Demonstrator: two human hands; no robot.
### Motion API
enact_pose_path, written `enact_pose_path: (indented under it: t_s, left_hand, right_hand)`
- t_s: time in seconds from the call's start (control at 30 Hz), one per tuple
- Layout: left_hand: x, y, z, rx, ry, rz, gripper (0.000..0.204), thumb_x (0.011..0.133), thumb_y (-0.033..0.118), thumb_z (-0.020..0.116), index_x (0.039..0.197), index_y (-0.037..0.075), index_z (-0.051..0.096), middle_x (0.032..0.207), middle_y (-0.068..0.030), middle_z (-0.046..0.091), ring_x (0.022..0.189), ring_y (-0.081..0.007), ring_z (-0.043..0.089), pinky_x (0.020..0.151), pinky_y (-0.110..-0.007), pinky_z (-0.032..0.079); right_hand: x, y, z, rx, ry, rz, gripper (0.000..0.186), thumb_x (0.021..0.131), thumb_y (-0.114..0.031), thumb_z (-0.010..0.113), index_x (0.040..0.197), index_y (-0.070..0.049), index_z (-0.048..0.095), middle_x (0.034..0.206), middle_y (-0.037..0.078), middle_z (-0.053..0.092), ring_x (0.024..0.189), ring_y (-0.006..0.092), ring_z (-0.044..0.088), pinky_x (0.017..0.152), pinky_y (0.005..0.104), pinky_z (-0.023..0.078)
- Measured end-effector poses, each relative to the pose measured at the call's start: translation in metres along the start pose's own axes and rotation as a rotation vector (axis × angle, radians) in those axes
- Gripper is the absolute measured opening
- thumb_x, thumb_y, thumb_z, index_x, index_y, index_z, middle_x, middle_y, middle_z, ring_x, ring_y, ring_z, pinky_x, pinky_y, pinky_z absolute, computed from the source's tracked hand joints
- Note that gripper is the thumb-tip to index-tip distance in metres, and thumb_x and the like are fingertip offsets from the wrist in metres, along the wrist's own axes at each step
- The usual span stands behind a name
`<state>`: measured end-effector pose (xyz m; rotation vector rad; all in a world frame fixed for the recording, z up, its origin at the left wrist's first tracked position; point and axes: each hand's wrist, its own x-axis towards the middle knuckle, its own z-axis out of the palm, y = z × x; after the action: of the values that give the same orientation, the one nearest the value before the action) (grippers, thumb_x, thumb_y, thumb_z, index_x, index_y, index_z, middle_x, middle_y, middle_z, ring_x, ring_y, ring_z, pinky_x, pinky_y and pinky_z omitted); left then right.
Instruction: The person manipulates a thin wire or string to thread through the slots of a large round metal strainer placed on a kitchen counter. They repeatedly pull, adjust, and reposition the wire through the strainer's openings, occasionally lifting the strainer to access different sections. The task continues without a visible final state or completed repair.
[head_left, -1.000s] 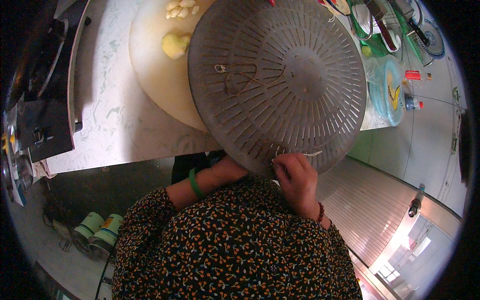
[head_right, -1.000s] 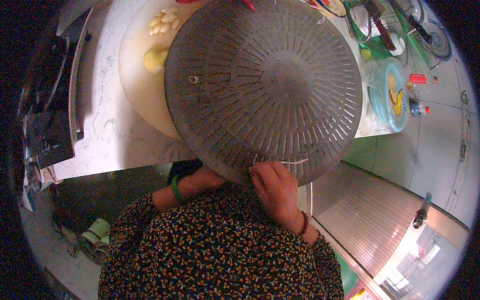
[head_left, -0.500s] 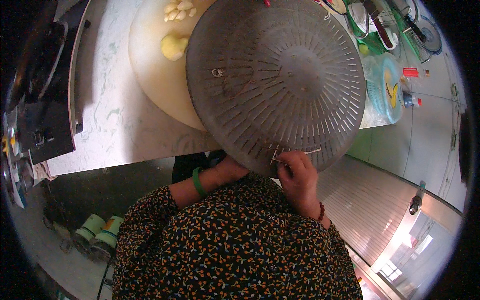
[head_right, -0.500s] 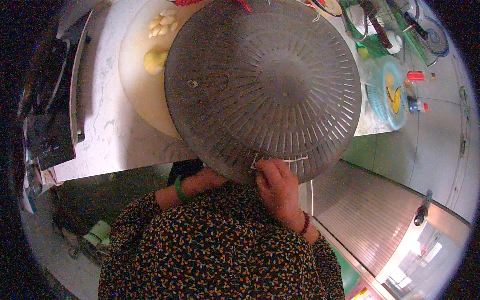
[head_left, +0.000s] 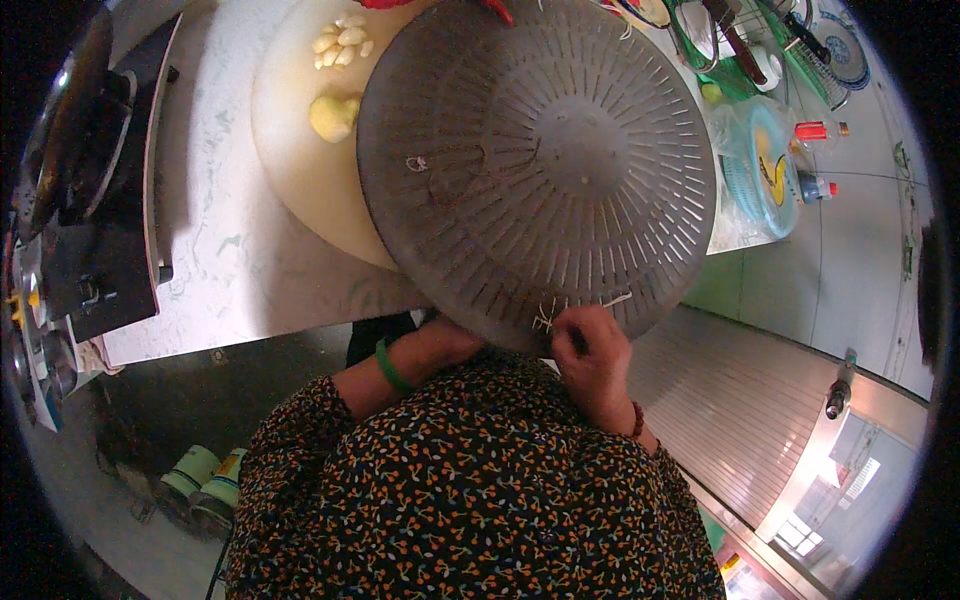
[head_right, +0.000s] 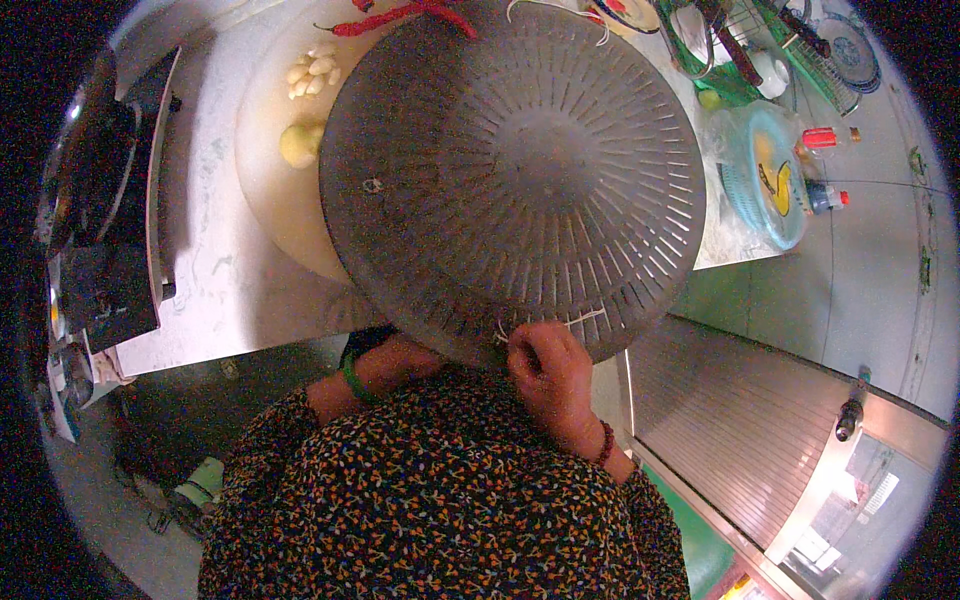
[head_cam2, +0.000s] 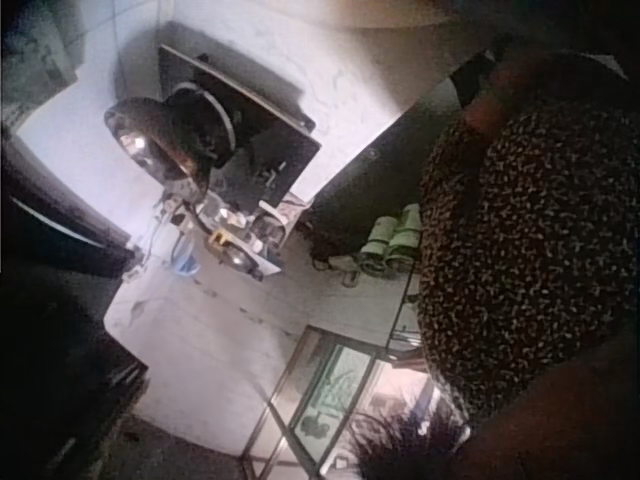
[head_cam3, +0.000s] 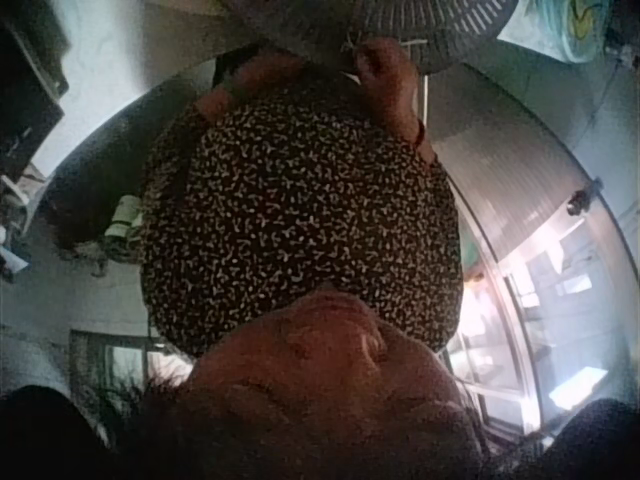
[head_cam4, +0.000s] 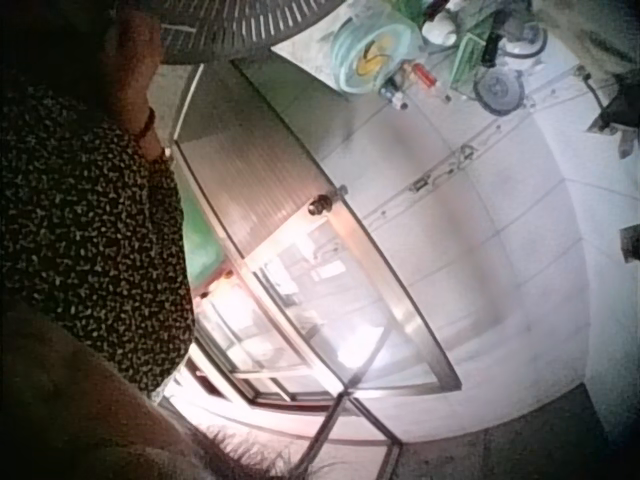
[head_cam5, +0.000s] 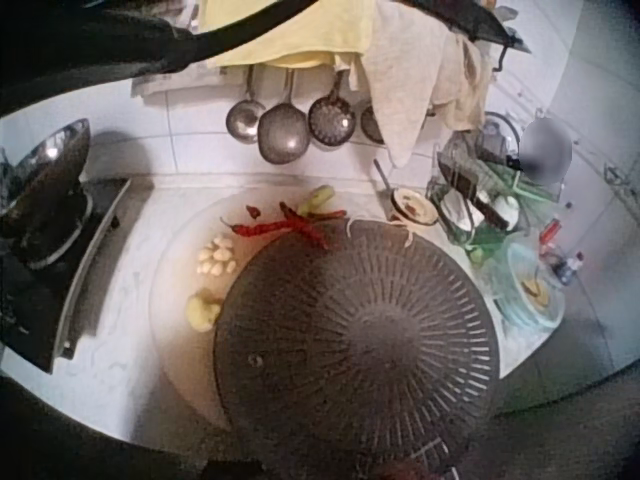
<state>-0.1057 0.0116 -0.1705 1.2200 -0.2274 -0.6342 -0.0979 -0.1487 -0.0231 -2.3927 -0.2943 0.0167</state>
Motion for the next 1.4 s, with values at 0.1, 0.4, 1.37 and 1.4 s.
enact_pose_path:
  t_s: [0.1,0.4,1.37,1.4]
  left_hand:
    - [0.002,-0.031,0.003,-0.158,0.025,0.07,0.041,0.09,0.019,0.044,0.128,0.003,0.04,0.135,-0.015,0.038,0.123,-0.0263,0.036,0.104,-0.038,0.027]
    - [-0.079,0.115,-0.053,0.315,-0.191,-0.183,0.038,0.08,0.015,0.057,0.116,0.004,0.052,0.102,-0.01,0.061,0.091,-0.0189,0.058,0.085,-0.032,0.043]
    - [-0.009,0.178,-0.009,0.936,0.398,0.267,0.007,0.072,0.006,0.057,0.079,0.005,0.06,0.079,-0.0116,0.057,0.072,-0.0312,0.057,0.063,-0.038,0.047]
    - [-0.003,0.182,0.004,0.855,0.385,0.342,0.008,0.073,0.007,0.057,0.079,0.004,0.06,0.08,-0.0118,0.057,0.072,-0.0314,0.058,0.064,-0.038,0.047]
  right_hand:
    - [0.001,-0.001,-0.002,0.055,-0.007,0.023,0.014,0.071,0.005,0.06,0.081,-0.004,0.058,0.072,0.006,0.055,0.062,0.0139,0.054,0.057,0.024,0.044]
    - [-0.011,0.003,-0.008,0.356,0.152,0.291,0.009,0.074,0.002,0.061,0.08,-0.005,0.061,0.076,0.004,0.06,0.066,0.0103,0.056,0.058,0.0227,0.045]
    - [-0.002,0.003,-0.025,0.261,0.112,0.174,0.01,0.072,-0.002,0.06,0.08,-0.006,0.057,0.069,0.009,0.057,0.059,0.0194,0.056,0.054,0.0293,0.045]
    - [-0.001,0.002,-0.024,0.248,0.107,0.165,0.01,0.072,-0.002,0.06,0.08,-0.006,0.057,0.069,0.009,0.057,0.059,0.0196,0.057,0.054,0.0293,0.046]
